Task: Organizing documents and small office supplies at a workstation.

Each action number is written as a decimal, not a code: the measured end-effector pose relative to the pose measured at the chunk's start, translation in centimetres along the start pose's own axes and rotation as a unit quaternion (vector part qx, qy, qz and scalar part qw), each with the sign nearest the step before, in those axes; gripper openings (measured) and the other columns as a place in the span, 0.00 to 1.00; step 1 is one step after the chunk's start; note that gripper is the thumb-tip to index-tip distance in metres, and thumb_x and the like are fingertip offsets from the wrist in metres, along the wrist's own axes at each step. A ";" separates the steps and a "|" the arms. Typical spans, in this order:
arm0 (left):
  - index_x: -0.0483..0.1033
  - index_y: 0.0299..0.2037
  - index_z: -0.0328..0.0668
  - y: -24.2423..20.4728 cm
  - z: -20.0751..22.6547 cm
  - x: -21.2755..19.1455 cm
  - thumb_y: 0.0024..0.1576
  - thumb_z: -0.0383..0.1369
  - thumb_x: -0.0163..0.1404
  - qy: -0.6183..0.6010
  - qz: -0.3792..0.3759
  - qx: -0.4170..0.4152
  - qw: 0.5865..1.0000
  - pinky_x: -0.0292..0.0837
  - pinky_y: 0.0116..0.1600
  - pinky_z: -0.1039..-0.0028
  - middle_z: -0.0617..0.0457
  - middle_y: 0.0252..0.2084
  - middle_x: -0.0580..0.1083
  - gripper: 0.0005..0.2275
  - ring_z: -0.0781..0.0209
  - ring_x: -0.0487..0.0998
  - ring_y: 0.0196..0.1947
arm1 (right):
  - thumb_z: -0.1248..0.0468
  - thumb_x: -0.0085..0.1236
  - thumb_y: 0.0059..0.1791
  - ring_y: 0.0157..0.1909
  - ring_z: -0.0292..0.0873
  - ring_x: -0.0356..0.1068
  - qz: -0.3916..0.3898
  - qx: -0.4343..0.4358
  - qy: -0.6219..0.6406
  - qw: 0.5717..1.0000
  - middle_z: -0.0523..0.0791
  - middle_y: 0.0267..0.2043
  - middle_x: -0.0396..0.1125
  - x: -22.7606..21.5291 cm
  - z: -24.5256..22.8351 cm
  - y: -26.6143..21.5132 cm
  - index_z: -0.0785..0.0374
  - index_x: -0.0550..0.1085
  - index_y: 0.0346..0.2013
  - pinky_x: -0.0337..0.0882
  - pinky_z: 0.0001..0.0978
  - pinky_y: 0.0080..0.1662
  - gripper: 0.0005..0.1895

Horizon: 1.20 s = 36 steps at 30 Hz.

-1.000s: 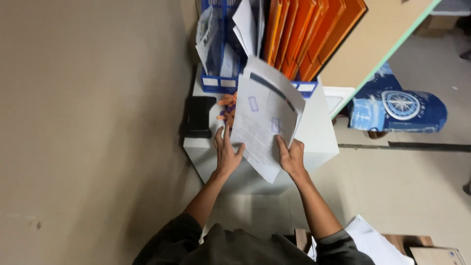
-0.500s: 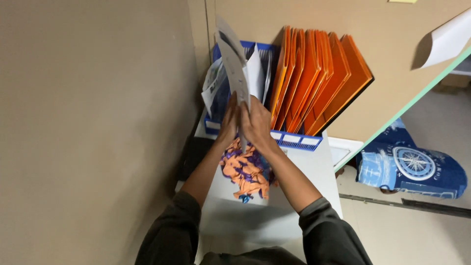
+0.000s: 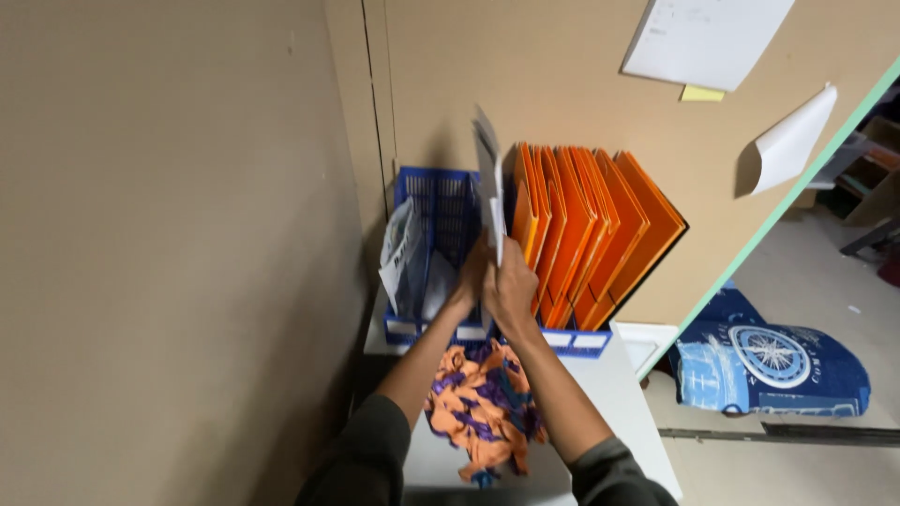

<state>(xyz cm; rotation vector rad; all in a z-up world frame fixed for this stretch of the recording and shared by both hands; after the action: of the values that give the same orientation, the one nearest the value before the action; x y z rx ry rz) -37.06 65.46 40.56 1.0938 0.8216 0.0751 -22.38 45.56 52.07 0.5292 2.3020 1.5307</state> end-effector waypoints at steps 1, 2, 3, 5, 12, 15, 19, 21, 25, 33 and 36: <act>0.61 0.66 0.33 -0.3 0.7 -0.3 0.67 0.40 0.35 0.000 0.001 0.005 1.000 0.53 0.76 0.62 0.34 0.66 0.66 0.22 0.40 0.62 0.70 | 0.69 0.48 0.51 0.43 0.62 0.73 0.004 -0.003 -0.002 1.000 0.56 0.46 0.71 0.3 0.4 -0.2 0.65 0.70 0.55 0.72 0.51 0.41 0.17; 0.60 0.67 0.33 -0.7 1.1 -0.4 0.68 0.38 0.35 -0.044 -0.022 -0.029 0.998 0.51 0.77 0.63 0.35 0.67 0.66 0.21 0.41 0.62 0.71 | 0.68 0.48 0.51 0.43 0.63 0.73 0.005 0.019 -0.009 1.000 0.57 0.44 0.71 0.6 0.9 -0.4 0.64 0.70 0.53 0.72 0.52 0.41 0.15; 0.59 0.69 0.33 -1.0 1.5 -0.4 0.68 0.36 0.35 -0.087 -0.044 -0.063 0.993 0.49 0.78 0.64 0.35 0.67 0.66 0.21 0.43 0.61 0.72 | 0.67 0.48 0.51 0.42 0.63 0.72 0.007 0.040 -0.016 0.999 0.57 0.43 0.71 0.9 1.5 -0.5 0.64 0.70 0.52 0.72 0.52 0.41 0.14; 0.55 0.72 0.33 -3.5 3.5 -1.7 0.63 0.33 0.38 -0.197 -0.031 -0.099 0.975 0.47 0.78 0.65 0.37 0.73 0.61 0.26 0.45 0.57 0.75 | 0.66 0.49 0.51 0.41 0.64 0.72 0.004 0.049 -0.027 0.998 0.58 0.41 0.71 1.3 2.5 -1.3 0.64 0.70 0.51 0.71 0.53 0.41 0.14; 0.41 0.77 0.35 -5.5 8.7 -6.5 0.44 0.30 0.64 -0.187 -0.122 -0.100 0.970 0.42 0.78 0.62 0.37 0.80 0.44 0.51 0.44 0.42 0.80 | 0.63 0.47 0.54 0.34 0.65 0.72 -0.050 0.130 -0.047 0.989 0.61 0.38 0.71 3.9 4.0 -1.6 0.67 0.67 0.48 0.70 0.54 0.35 0.11; 0.41 0.77 0.34 -6.2 7.8 -5.7 0.45 0.30 0.65 -0.140 -0.107 -0.090 0.980 0.40 0.79 0.60 0.34 0.80 0.43 0.51 0.41 0.41 0.80 | 0.62 0.47 0.54 0.29 0.63 0.72 -0.061 0.130 -0.066 0.988 0.62 0.35 0.71 5.3 5.3 -2.6 0.68 0.64 0.44 0.69 0.53 0.29 0.11; 0.42 0.76 0.33 -5.3 8.7 -5.0 0.48 0.31 0.65 -0.131 -0.074 -0.071 0.986 0.42 0.79 0.59 0.32 0.79 0.45 0.49 0.39 0.43 0.80 | 0.62 0.48 0.54 0.25 0.61 0.71 -0.062 0.118 -0.083 0.988 0.61 0.31 0.71 5.3 5.8 -2.0 0.67 0.61 0.39 0.68 0.51 0.24 0.11; 0.46 0.75 0.32 -4.2 9.9 -5.2 0.53 0.31 0.61 -0.111 -0.073 -0.082 0.988 0.45 0.79 0.59 0.31 0.77 0.49 0.43 0.37 0.48 0.78 | 0.63 0.48 0.53 0.21 0.58 0.69 -0.073 0.106 -0.093 0.987 0.60 0.28 0.70 5.5 6.1 -1.8 0.66 0.60 0.39 0.66 0.50 0.22 0.10; 0.49 0.74 0.30 -4.4 7.5 -3.5 0.56 0.28 0.55 -0.054 -0.042 -0.047 0.997 0.46 0.80 0.57 0.30 0.76 0.52 0.37 0.35 0.51 0.78 | 0.64 0.47 0.54 0.20 0.57 0.68 -0.074 0.075 -0.088 0.991 0.58 0.27 0.70 5.5 6.1 -1.6 0.66 0.60 0.41 0.65 0.51 0.22 0.09; 0.54 0.72 0.31 -6.2 3.1 -0.9 0.61 0.28 0.46 0.018 -0.035 -0.043 0.998 0.52 0.75 0.57 0.30 0.73 0.54 0.28 0.35 0.54 0.74 | 0.61 0.51 0.47 0.24 0.65 0.71 -0.124 0.086 -0.110 0.982 0.60 0.23 0.70 6.7 7.1 -1.6 0.69 0.60 0.45 0.68 0.57 0.27 0.18; 0.55 0.71 0.33 -7.9 0.4 1.6 0.65 0.31 0.42 0.000 -0.083 -0.106 0.991 0.58 0.72 0.58 0.33 0.72 0.59 0.24 0.36 0.60 0.71 | 0.56 0.51 0.50 0.27 0.66 0.73 -0.146 0.143 -0.162 0.965 0.61 0.24 0.71 6.7 6.5 -0.5 0.68 0.63 0.46 0.71 0.58 0.31 0.19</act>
<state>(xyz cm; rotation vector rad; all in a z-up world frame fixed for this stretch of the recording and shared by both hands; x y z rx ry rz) -38.30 62.03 33.35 0.8230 0.8804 0.0222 -25.36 53.83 48.77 0.4457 2.2295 0.9077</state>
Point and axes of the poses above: each hand's wrist, its own y-axis towards the middle knuckle, its own x-axis out of the palm, z = x × y, the point moved 3 cm from there along y, towards the middle knuckle
